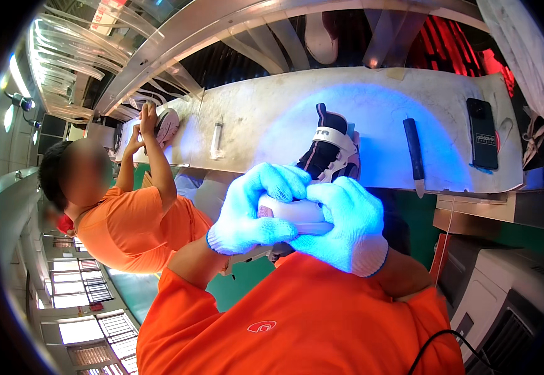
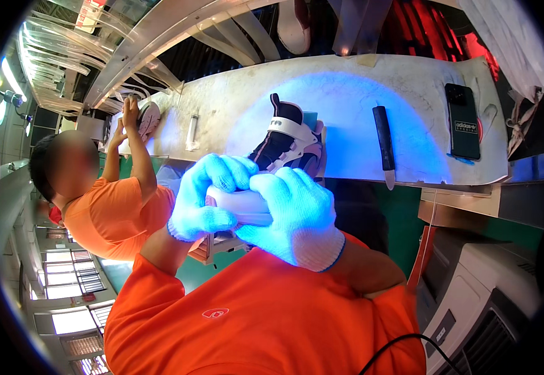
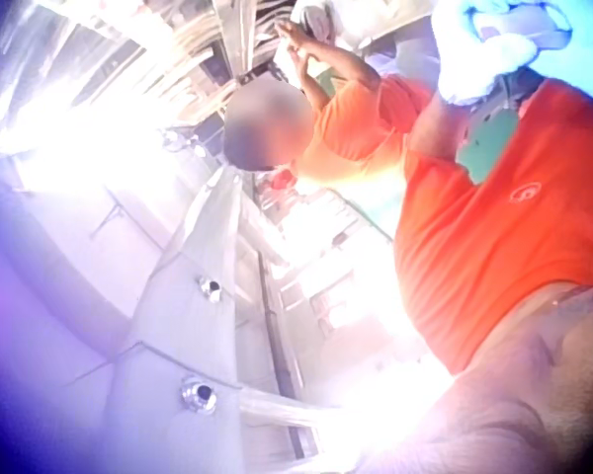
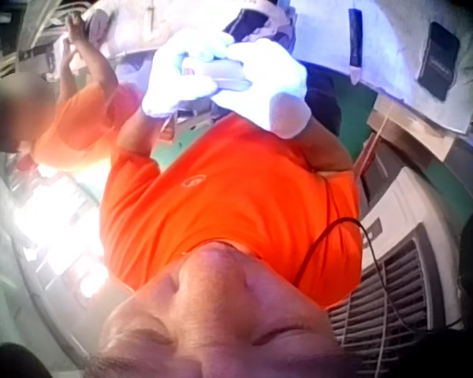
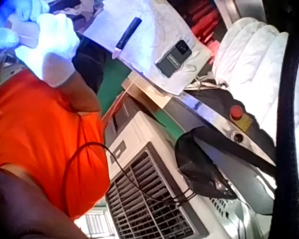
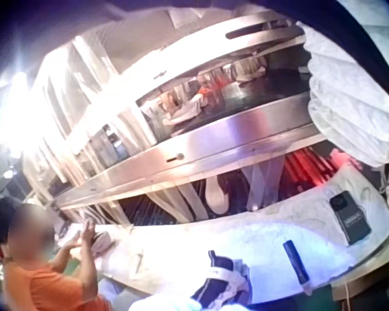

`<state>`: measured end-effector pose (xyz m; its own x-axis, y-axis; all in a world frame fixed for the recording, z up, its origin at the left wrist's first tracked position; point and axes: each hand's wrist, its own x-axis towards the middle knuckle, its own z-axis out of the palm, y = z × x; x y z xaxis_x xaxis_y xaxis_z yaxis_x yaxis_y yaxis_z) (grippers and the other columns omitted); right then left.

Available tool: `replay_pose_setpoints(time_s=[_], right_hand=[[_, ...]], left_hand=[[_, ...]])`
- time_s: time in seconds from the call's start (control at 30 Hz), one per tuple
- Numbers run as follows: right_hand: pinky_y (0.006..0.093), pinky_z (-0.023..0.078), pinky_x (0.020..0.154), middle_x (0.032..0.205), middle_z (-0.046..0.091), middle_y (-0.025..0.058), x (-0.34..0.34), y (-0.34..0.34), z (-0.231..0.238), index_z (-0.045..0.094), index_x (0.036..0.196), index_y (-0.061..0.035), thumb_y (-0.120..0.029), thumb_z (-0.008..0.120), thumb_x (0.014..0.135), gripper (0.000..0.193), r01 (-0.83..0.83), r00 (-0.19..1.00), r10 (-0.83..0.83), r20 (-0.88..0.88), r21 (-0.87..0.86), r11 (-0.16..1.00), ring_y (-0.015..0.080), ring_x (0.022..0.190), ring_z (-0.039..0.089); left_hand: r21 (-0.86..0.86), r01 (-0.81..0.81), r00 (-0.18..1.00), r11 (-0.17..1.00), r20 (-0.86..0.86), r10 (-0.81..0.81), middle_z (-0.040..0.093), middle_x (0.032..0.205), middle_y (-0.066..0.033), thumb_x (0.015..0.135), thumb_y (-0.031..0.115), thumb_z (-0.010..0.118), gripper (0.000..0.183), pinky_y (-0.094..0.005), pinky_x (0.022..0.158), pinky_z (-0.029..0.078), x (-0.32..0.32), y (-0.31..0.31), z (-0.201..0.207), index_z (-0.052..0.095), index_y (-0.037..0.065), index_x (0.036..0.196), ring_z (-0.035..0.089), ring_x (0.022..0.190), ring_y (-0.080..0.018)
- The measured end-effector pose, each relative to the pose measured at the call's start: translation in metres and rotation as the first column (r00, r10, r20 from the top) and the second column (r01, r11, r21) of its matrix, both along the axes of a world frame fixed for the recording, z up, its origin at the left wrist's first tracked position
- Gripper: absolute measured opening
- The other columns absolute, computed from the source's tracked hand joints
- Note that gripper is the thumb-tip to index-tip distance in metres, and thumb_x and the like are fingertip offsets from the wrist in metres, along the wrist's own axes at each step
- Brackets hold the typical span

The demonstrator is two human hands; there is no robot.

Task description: The person assembles a sneaker by attaching the sole to the upper part. They use a small tool to press the sole into place and then wipe the shoe with a cloth. The process is repeated for a second shoe.

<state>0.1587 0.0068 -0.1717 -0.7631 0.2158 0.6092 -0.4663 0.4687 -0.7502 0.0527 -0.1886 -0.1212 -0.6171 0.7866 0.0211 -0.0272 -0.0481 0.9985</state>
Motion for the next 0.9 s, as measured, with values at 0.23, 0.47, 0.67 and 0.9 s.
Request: replay_pose_setpoints(time_s=[0.23, 0.47, 0.67, 0.9], right_hand=[[0.0435, 0.062, 0.07, 0.101, 0.069, 0.0109, -0.003, -0.002, -0.001, 0.073, 0.121, -0.0114, -0.033, 0.106, 0.066, 0.067, 0.004, 1.0, -0.004, -0.004, -0.004, 1.0, 0.0319, 0.085, 0.074], [0.0447, 0.06, 0.069, 0.101, 0.067, 0.0108, -0.004, -0.001, 0.001, 0.072, 0.121, -0.0116, -0.035, 0.104, 0.069, 0.065, -0.008, 1.0, 0.008, 0.008, -0.017, 1.0, 0.0326, 0.087, 0.073], [0.0444, 0.06, 0.071, 0.1, 0.066, 0.0102, -0.005, 0.001, -0.004, 0.071, 0.119, -0.0119, -0.035, 0.103, 0.07, 0.063, -0.017, 1.0, 0.018, 0.009, -0.065, 0.998, 0.0321, 0.088, 0.072], [0.0447, 0.061, 0.071, 0.107, 0.066, 0.0115, 0.001, 0.003, -0.009, 0.067, 0.13, -0.0095, -0.034, 0.105, 0.071, 0.075, 0.1, 0.995, -0.104, -0.011, -0.196, 0.975, 0.0338, 0.094, 0.072]], left_hand=[[-0.082, -0.043, 0.996, 0.996, 0.081, 0.049, 0.073, 0.119, -0.0131, 0.079, 0.013, 0.094, 0.035, -0.0497, 0.114, 0.052, -0.002, 0.007, 0.012, 0.067, 0.009, 0.101, 0.067, 0.128, -0.0329], [-0.315, -0.037, 0.999, 0.948, -0.031, 0.029, 0.058, 0.161, -0.0194, 0.08, 0.012, 0.095, 0.036, -0.0437, 0.118, 0.052, -0.004, 0.011, 0.036, 0.07, 0.006, 0.104, 0.063, 0.14, -0.0291], [-0.408, -0.096, 0.992, 0.908, 0.041, 0.123, 0.056, 0.165, -0.0203, 0.078, 0.012, 0.099, 0.041, -0.0459, 0.124, 0.046, 0.003, 0.025, 0.047, 0.076, 0.005, 0.111, 0.058, 0.148, -0.0305], [-0.333, 0.046, 0.988, 0.942, -0.126, -0.093, 0.069, 0.152, -0.0193, 0.071, 0.017, 0.105, 0.054, -0.056, 0.131, 0.038, -0.021, 0.026, 0.039, 0.078, 0.005, 0.117, 0.048, 0.161, -0.0376]])
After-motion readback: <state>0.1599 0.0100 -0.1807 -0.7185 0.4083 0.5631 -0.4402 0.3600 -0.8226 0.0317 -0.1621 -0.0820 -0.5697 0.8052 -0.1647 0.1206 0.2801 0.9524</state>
